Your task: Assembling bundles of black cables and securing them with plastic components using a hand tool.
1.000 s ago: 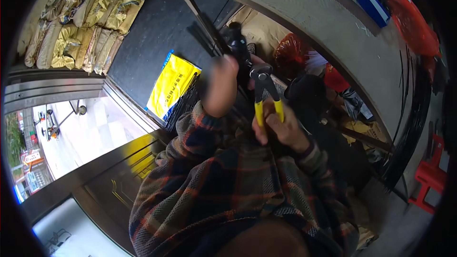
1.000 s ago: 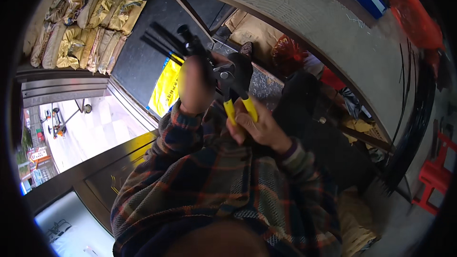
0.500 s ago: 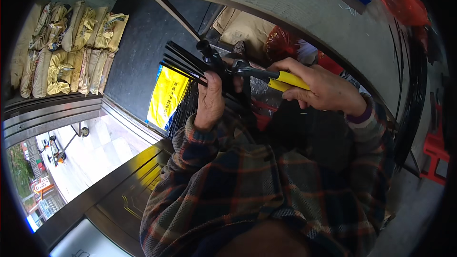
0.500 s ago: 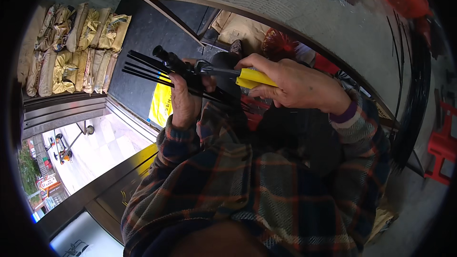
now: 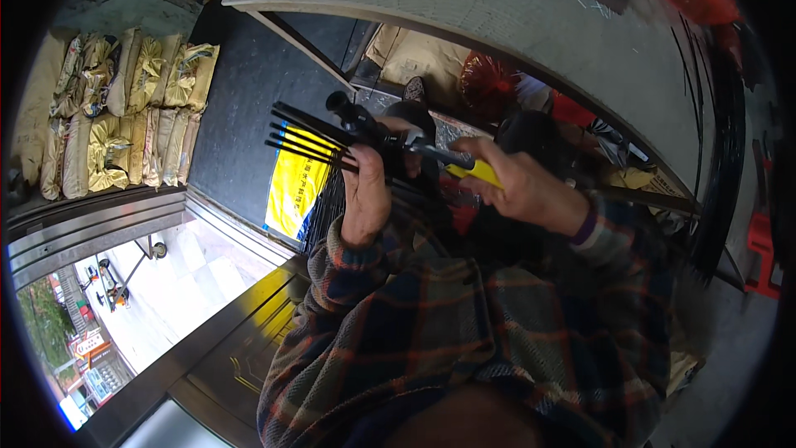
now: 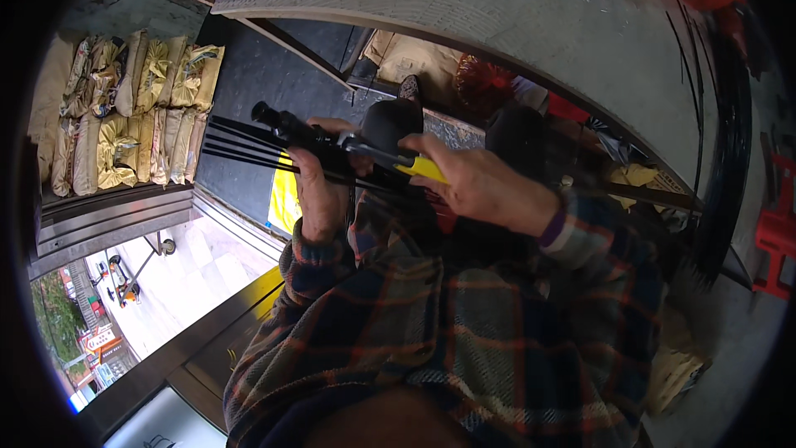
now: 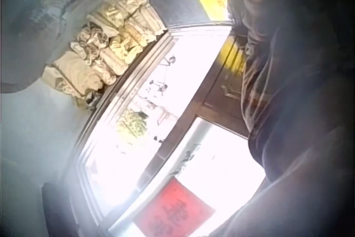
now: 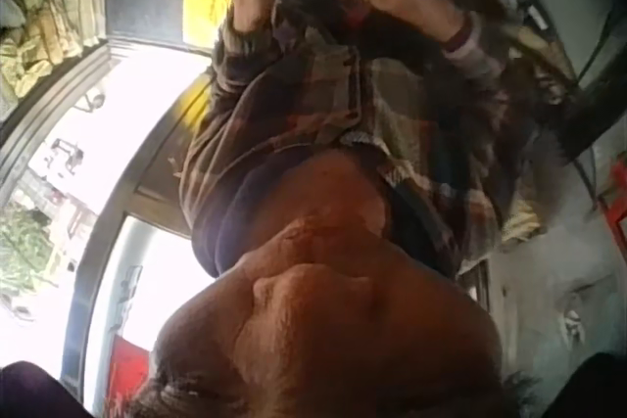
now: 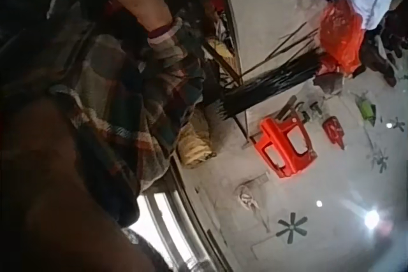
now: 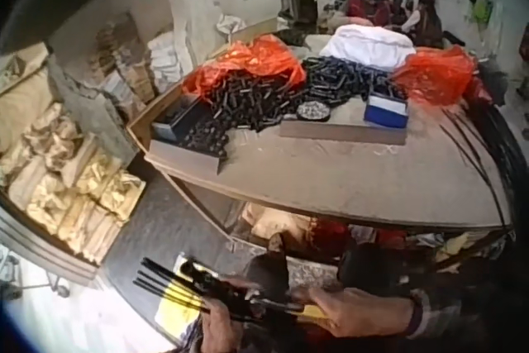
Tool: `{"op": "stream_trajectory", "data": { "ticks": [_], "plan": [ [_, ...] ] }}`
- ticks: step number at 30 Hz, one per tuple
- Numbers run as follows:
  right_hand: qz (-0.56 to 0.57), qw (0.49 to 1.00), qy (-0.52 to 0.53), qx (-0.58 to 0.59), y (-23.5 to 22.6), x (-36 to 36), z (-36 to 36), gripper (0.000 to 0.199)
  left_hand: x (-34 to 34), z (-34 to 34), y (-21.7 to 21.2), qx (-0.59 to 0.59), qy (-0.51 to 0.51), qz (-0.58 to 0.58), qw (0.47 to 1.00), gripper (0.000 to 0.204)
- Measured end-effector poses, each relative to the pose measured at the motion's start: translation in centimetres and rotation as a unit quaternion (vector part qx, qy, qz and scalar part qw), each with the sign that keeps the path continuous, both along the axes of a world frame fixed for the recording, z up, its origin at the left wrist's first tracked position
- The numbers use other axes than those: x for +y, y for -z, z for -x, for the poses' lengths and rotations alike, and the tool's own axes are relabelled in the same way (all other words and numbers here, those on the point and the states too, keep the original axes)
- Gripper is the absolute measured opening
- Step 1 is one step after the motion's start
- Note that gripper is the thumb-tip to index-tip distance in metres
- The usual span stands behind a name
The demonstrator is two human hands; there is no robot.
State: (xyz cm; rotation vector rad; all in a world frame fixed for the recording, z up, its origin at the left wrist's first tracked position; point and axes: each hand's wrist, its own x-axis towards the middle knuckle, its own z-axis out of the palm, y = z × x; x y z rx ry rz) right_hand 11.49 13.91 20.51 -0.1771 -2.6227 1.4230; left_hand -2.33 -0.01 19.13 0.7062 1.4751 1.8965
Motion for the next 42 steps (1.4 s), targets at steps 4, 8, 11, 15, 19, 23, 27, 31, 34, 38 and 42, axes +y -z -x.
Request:
{"op": "stream_trajectory", "data": {
  "ticks": [4, 8, 11, 15, 19, 23, 27, 31, 34, 38, 42],
  "plan": [
    [-0.026, 0.999, 0.03, 0.026, 2.6, 0.9, 0.3, 0.042, 1.6, -0.6, 1.2, -0.103, -0.128, 0.052, 0.985, 0.06],
    [-0.189, 0.95, 0.145, 0.202, 1.0, 7.5, 2.8, 0.027, 1.9, 1.2, 5.1, -0.064, -0.136, -0.026, 0.988, 0.059],
    [-0.065, 0.937, 0.288, 0.185, -0.5, 15.3, 7.0, 0.018, 2.6, 0.2, 4.5, -0.01, -0.049, 0.044, 0.998, 0.052],
    [-0.254, 0.897, 0.36, 0.042, -1.6, 25.0, 13.6, 0.021, 3.4, -0.1, 3.7, 0.039, 0.043, 0.075, 0.995, 0.046],
    [-0.456, 0.821, 0.327, -0.105, -2.0, 27.2, 17.0, 0.019, 3.5, 0.7, 4.6, 0.011, 0.035, 0.044, 0.998, 0.045],
    [-0.478, 0.814, 0.303, -0.127, -1.4, 27.9, 18.2, 0.022, 3.9, 1.4, 4.5, -0.013, 0.049, 0.04, 0.998, 0.047],
    [-0.392, 0.846, 0.355, -0.073, -1.7, 27.3, 18.2, 0.025, 3.2, 1.5, 4.4, -0.009, 0.049, 0.041, 0.998, 0.047],
    [-0.252, 0.901, 0.353, 0.005, -2.2, 27.4, 17.4, 0.026, 2.5, 1.7, 4.1, -0.005, 0.045, -0.017, 0.999, 0.038],
    [-0.005, 0.953, 0.284, 0.107, -3.3, 23.1, 15.3, 0.024, 2.6, 1.9, 3.0, -0.004, 0.027, -0.025, 0.999, 0.049],
    [0.303, 0.933, 0.151, 0.123, -3.6, 8.7, 9.2, 0.018, 1.9, 1.5, 0.9, -0.035, -0.022, -0.033, 0.999, 0.066],
    [0.31, 0.917, 0.14, 0.208, -0.7, 0.0, 5.7, 0.018, 1.9, -0.5, -1.3, -0.009, 0.011, -0.028, 1.0, 0.066]
  ]
}}
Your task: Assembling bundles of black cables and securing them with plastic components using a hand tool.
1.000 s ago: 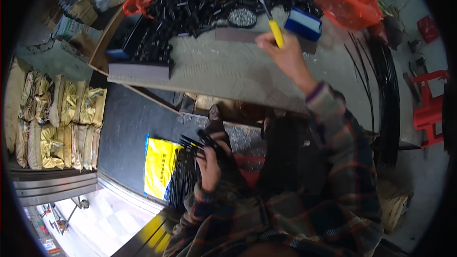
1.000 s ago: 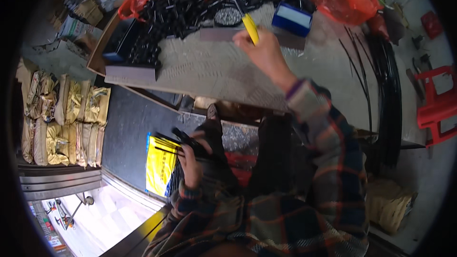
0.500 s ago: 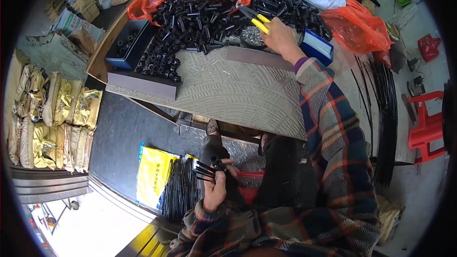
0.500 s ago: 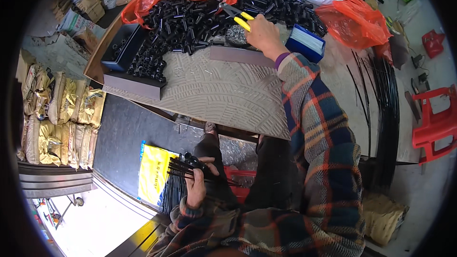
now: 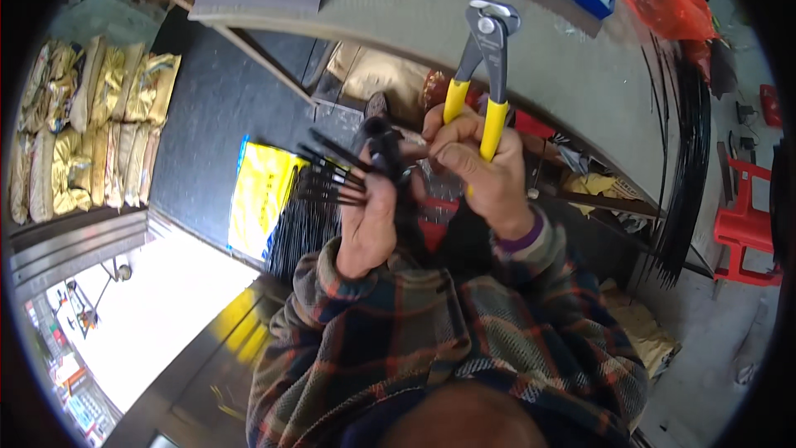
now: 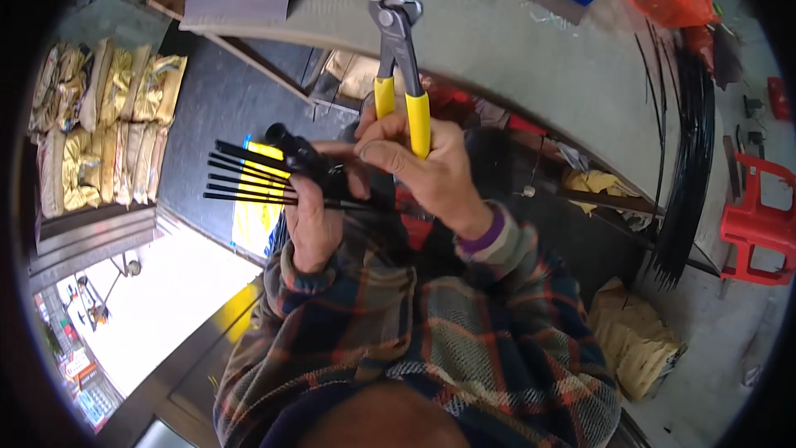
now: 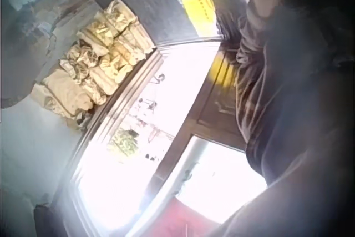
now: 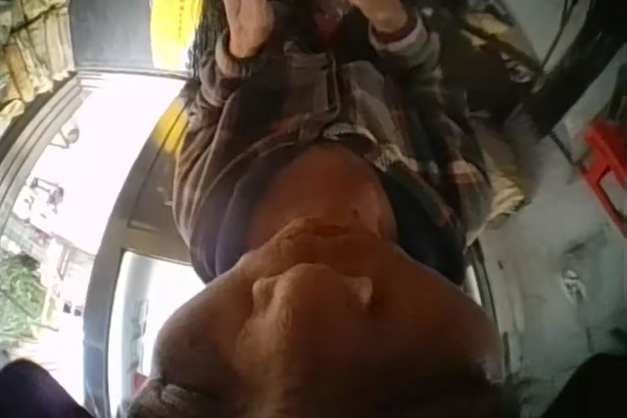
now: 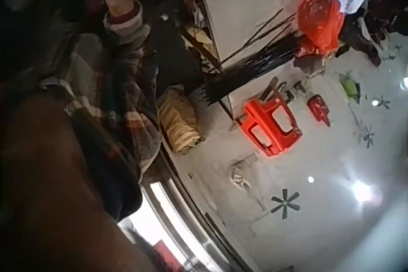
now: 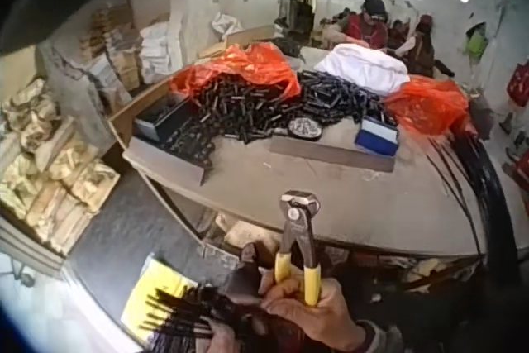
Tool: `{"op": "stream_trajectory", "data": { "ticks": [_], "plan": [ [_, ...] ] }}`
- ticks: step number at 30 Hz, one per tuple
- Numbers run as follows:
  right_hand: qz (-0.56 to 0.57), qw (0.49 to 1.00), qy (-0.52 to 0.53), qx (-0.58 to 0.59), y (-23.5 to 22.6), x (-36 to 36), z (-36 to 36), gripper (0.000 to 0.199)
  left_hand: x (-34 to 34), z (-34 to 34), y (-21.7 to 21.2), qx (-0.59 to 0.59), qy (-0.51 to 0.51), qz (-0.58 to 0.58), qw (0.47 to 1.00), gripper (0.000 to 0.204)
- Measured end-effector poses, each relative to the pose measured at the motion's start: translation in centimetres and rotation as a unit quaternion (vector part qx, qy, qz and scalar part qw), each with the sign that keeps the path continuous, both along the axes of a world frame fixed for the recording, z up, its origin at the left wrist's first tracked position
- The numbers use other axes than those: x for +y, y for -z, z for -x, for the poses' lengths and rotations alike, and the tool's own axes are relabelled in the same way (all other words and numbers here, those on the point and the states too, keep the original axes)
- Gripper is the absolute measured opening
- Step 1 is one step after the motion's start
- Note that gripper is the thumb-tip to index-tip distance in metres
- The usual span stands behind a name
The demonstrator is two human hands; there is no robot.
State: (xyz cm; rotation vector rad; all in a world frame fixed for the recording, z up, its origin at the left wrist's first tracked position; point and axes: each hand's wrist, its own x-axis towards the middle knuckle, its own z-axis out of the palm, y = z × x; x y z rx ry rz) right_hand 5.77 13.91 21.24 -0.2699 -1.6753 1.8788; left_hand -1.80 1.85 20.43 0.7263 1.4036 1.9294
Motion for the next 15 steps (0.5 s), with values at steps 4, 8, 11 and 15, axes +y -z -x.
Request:
{"op": "stream_trajectory", "data": {
  "ticks": [4, 8, 11, 15],
  "plan": [
    [0.162, 0.984, -0.034, 0.072, 1.0, -3.7, -1.4, 0.019, -1.5, -2.1, -0.7, 0.008, -0.025, -0.003, 1.0, 0.065],
    [0.164, 0.984, -0.036, 0.068, -0.2, -5.4, -2.8, 0.018, -3.7, -3.2, 0.1, 0.001, 0.05, -0.096, 0.994, 0.039],
    [0.121, 0.992, -0.009, 0.047, -0.3, -6.0, -3.6, 0.016, -4.2, -4.4, -0.5, -0.005, 0.007, -0.058, 0.998, 0.04],
    [0.002, 0.997, 0.022, 0.08, 0.0, -6.1, -3.8, 0.014, -4.6, -4.5, 0.0, 0.021, 0.007, -0.067, 0.998, 0.039]
  ]
}}
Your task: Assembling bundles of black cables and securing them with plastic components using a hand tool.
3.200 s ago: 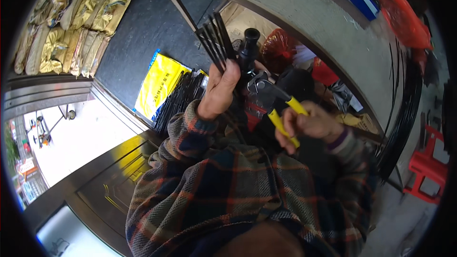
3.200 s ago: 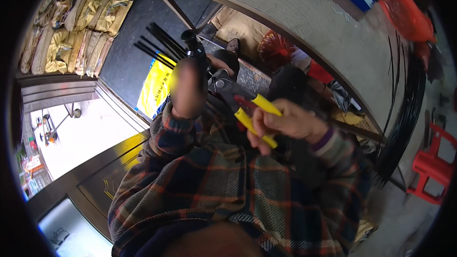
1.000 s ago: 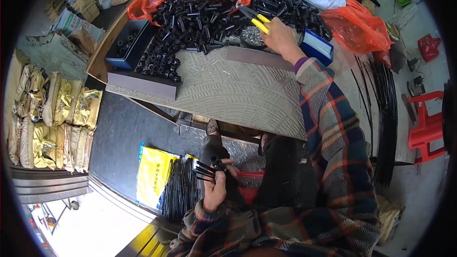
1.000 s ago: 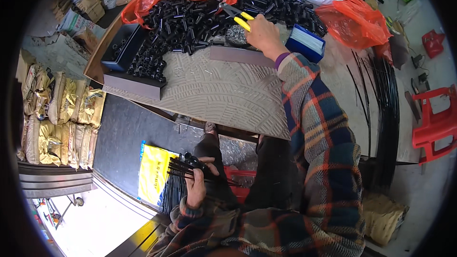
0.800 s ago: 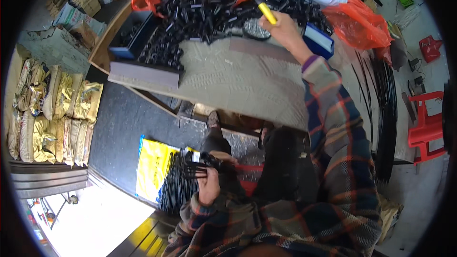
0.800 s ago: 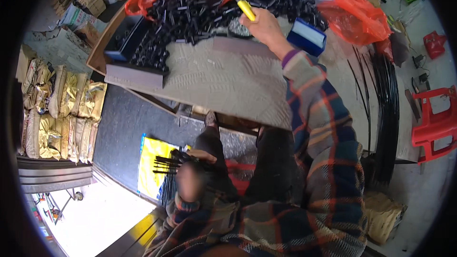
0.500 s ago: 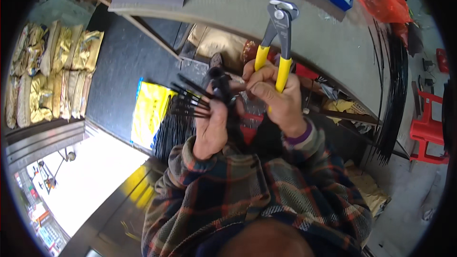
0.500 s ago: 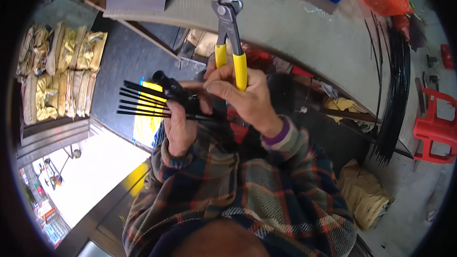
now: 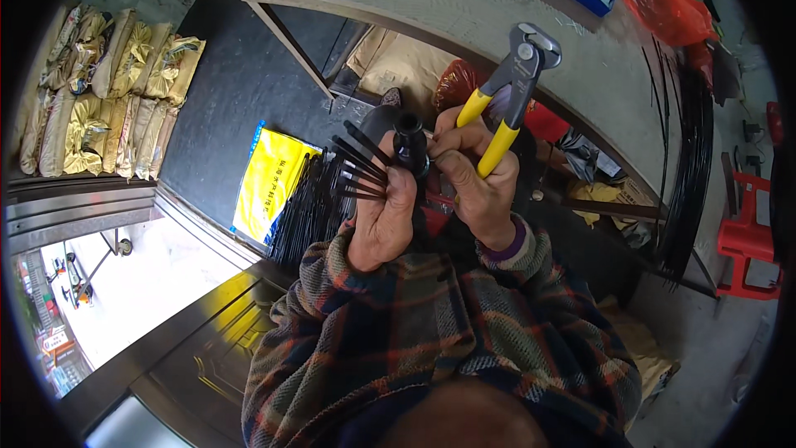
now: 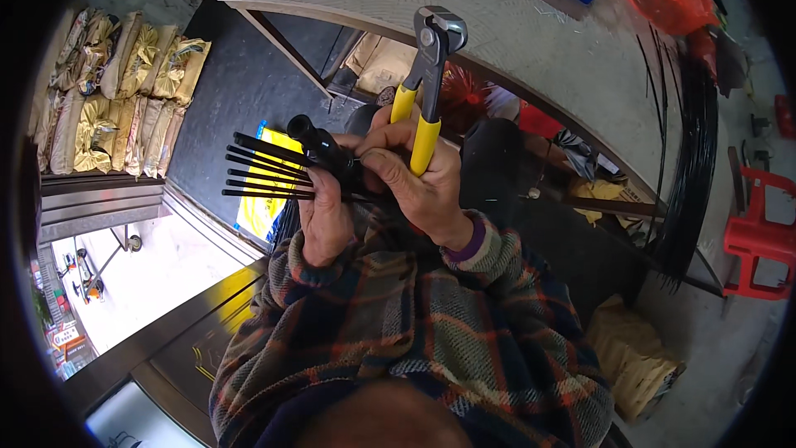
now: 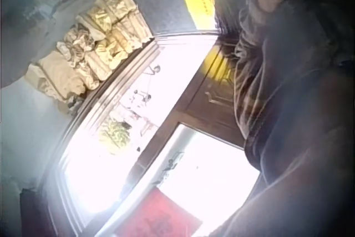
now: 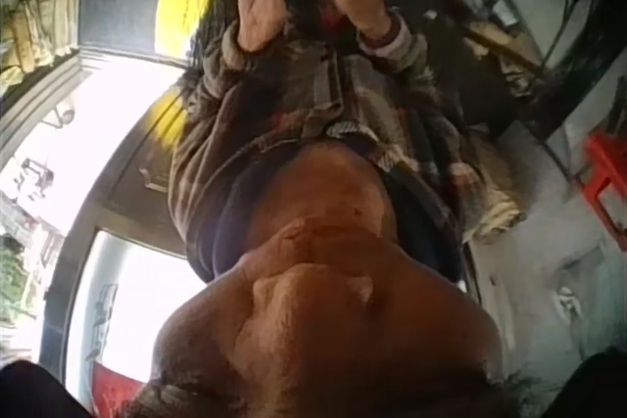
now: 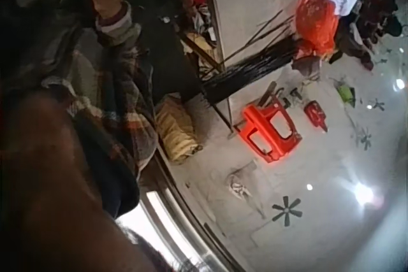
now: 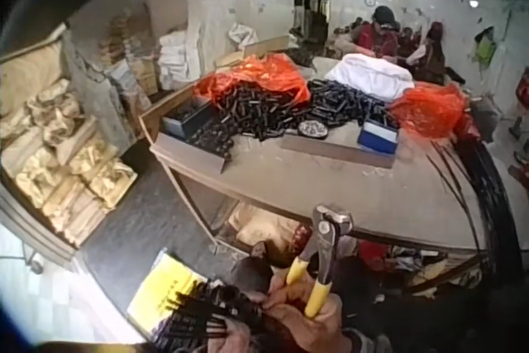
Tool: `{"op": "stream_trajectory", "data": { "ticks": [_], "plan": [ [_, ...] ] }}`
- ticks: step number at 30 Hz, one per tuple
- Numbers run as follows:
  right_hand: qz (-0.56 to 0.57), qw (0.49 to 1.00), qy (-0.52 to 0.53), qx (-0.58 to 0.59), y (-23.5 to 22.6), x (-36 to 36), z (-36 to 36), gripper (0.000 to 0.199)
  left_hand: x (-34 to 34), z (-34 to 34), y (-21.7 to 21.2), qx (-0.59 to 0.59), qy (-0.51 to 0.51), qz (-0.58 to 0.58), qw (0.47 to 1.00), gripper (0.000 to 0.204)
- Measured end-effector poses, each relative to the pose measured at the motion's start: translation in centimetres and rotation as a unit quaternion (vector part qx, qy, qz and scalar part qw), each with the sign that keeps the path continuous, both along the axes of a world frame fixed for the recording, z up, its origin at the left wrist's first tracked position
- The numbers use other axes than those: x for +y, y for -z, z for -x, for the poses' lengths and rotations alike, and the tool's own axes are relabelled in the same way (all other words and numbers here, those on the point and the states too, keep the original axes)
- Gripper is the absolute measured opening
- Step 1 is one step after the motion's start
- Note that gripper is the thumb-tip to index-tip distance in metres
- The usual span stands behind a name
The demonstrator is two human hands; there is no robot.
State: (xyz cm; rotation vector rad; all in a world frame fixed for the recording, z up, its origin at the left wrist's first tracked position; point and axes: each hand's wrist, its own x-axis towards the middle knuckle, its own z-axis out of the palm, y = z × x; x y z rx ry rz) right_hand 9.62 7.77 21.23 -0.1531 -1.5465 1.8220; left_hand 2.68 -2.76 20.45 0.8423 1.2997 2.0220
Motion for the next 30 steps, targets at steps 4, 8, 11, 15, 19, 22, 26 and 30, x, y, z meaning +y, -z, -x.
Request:
{"op": "stream_trajectory", "data": {
  "ticks": [4, 8, 11, 15, 19, 22, 26, 30],
  "plan": [
    [-0.029, 0.999, 0.014, -0.013, -0.7, -0.1, -0.5, 0.009, -0.3, 0.1, -0.6, 0.022, 0.038, 0.006, 0.999, 0.037],
    [-0.183, 0.979, 0.092, 0.02, -0.6, -0.1, -0.2, 0.005, 0.3, -0.4, -0.5, 0.099, -0.036, 0.013, 0.994, 0.036],
    [-0.172, 0.979, 0.108, 0.008, 0.4, -1.0, 0.7, 0.01, -0.3, 0.2, -0.2, 0.112, -0.056, 0.03, 0.992, 0.035],
    [-0.194, 0.976, 0.056, -0.084, -0.8, 0.4, 0.3, 0.016, -0.2, 1.5, 0.4, 0.022, -0.019, 0.03, 0.999, 0.038],
    [-0.496, 0.855, 0.104, -0.115, -1.6, 4.7, -3.1, 0.021, -0.5, 2.7, 1.5, -0.005, 0.004, 0.009, 1.0, 0.057],
    [-0.666, 0.71, 0.08, -0.214, -2.8, 6.1, -5.1, 0.021, -0.6, 2.4, 0.8, -0.032, 0.032, 0.004, 0.999, 0.05],
    [-0.727, 0.642, 0.044, -0.241, -3.2, 6.5, -5.2, 0.018, -0.6, 1.4, 1.8, -0.019, 0.021, 0.02, 0.999, 0.053],
    [-0.777, 0.579, 0.093, -0.231, -4.8, 7.2, -4.3, 0.019, -0.2, 1.6, 1.5, -0.013, 0.064, 0.028, 0.998, 0.055]
  ]
}}
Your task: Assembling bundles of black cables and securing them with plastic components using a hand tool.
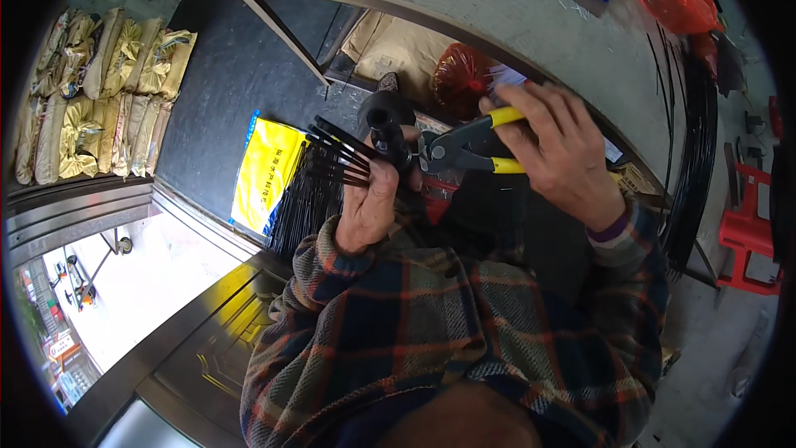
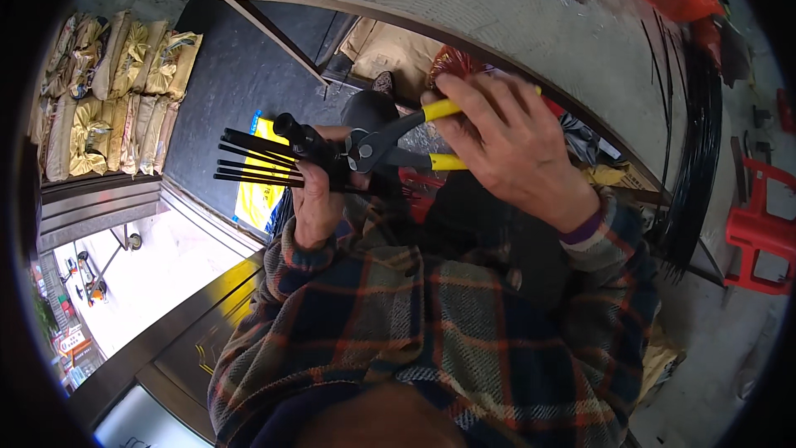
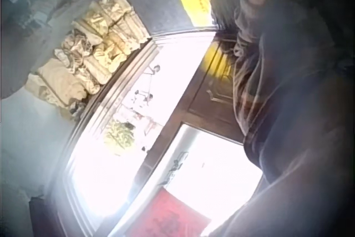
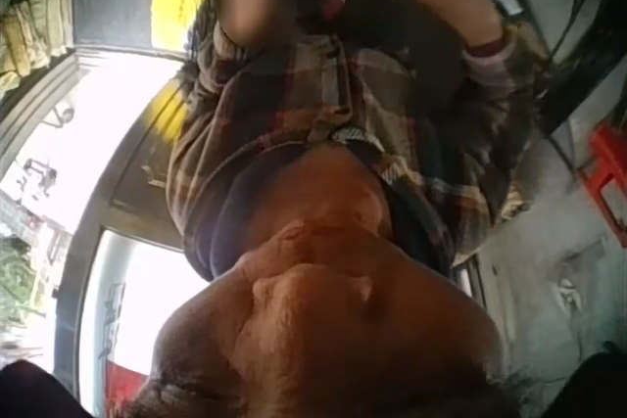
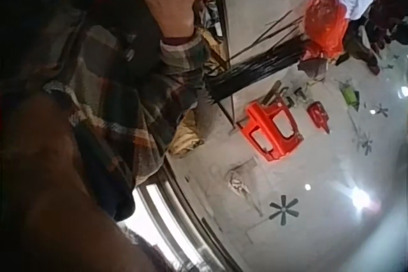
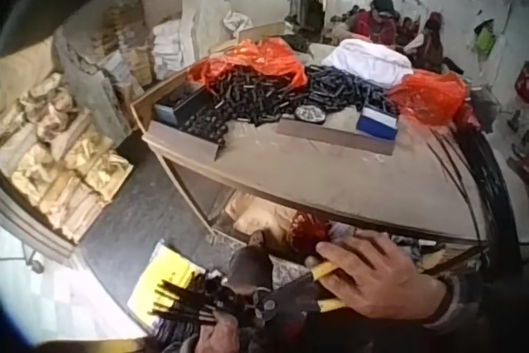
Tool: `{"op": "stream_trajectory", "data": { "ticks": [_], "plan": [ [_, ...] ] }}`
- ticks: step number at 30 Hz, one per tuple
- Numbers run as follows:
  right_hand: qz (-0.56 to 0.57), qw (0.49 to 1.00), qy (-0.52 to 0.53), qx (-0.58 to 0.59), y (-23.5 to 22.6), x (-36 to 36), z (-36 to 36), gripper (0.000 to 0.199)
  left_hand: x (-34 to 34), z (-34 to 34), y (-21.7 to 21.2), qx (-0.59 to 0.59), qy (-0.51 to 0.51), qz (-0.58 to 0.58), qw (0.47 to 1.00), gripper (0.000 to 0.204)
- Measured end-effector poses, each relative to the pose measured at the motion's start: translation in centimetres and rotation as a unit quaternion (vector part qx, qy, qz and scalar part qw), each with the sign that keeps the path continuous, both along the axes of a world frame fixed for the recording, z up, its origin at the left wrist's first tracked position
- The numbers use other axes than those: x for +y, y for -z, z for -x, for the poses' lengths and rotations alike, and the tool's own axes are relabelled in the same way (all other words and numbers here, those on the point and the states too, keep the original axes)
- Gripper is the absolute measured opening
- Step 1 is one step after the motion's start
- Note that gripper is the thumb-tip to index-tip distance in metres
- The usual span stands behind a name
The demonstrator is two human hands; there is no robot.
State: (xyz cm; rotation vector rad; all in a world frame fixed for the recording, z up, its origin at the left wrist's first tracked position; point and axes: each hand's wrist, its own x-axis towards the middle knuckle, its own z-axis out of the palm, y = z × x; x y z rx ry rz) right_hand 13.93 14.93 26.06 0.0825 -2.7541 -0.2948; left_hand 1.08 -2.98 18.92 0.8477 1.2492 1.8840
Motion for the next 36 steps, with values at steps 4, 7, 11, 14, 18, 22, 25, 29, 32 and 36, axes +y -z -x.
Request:
{"op": "stream_trajectory", "data": {
  "ticks": [4, 7, 11, 14, 18, 22, 25, 29, 32, 36],
  "plan": [
    [-0.046, 0.999, 0.009, 0.008, -0.5, 0.4, 0.3, 0.021, 0.2, -0.2, -0.2, -0.019, -0.011, 0.009, 1.0, 0.057],
    [-0.09, 0.996, 0.007, 0.017, -1.1, 0.4, 0.4, 0.024, 0.4, -0.3, -0.5, -0.016, -0.021, 0.003, 1.0, 0.057],
    [-0.13, 0.991, -0.011, -0.008, -1.8, 0.5, 0.5, 0.026, 0.4, -0.2, 0.0, -0.01, -0.025, -0.015, 1.0, 0.059],
    [-0.14, 0.989, -0.029, -0.048, -2.2, 0.6, 0.5, 0.025, 0.4, 0.0, -0.1, 0.011, -0.016, -0.011, 1.0, 0.059],
    [0.044, 0.984, -0.052, -0.166, 0.4, 0.8, 0.6, 0.021, 0.7, -0.3, -1.4, 0.073, -0.093, 0.11, 0.987, 0.081],
    [0.152, 0.98, -0.053, -0.117, 2.7, 0.3, 1.0, 0.023, 0.3, 0.6, -0.2, 0.076, -0.082, 0.114, 0.987, 0.082],
    [0.203, 0.968, -0.092, -0.115, 1.4, 0.9, 1.6, 0.032, 0.2, 1.5, 1.1, -0.021, -0.004, 0.031, 0.999, 0.073],
    [0.592, 0.687, -0.073, -0.414, -0.9, 2.9, 1.1, 0.022, 0.2, 1.7, 1.2, -0.028, 0.06, 0.002, 0.998, 0.072],
    [0.658, 0.606, -0.046, -0.446, -1.9, 2.9, 1.3, 0.014, -0.1, 1.1, 1.2, -0.029, 0.07, 0.0, 0.997, 0.069],
    [0.594, 0.641, -0.051, -0.483, -3.1, 3.0, 1.5, 0.013, -0.2, 0.5, 0.7, -0.038, 0.077, 0.019, 0.996, 0.071]
  ]
}}
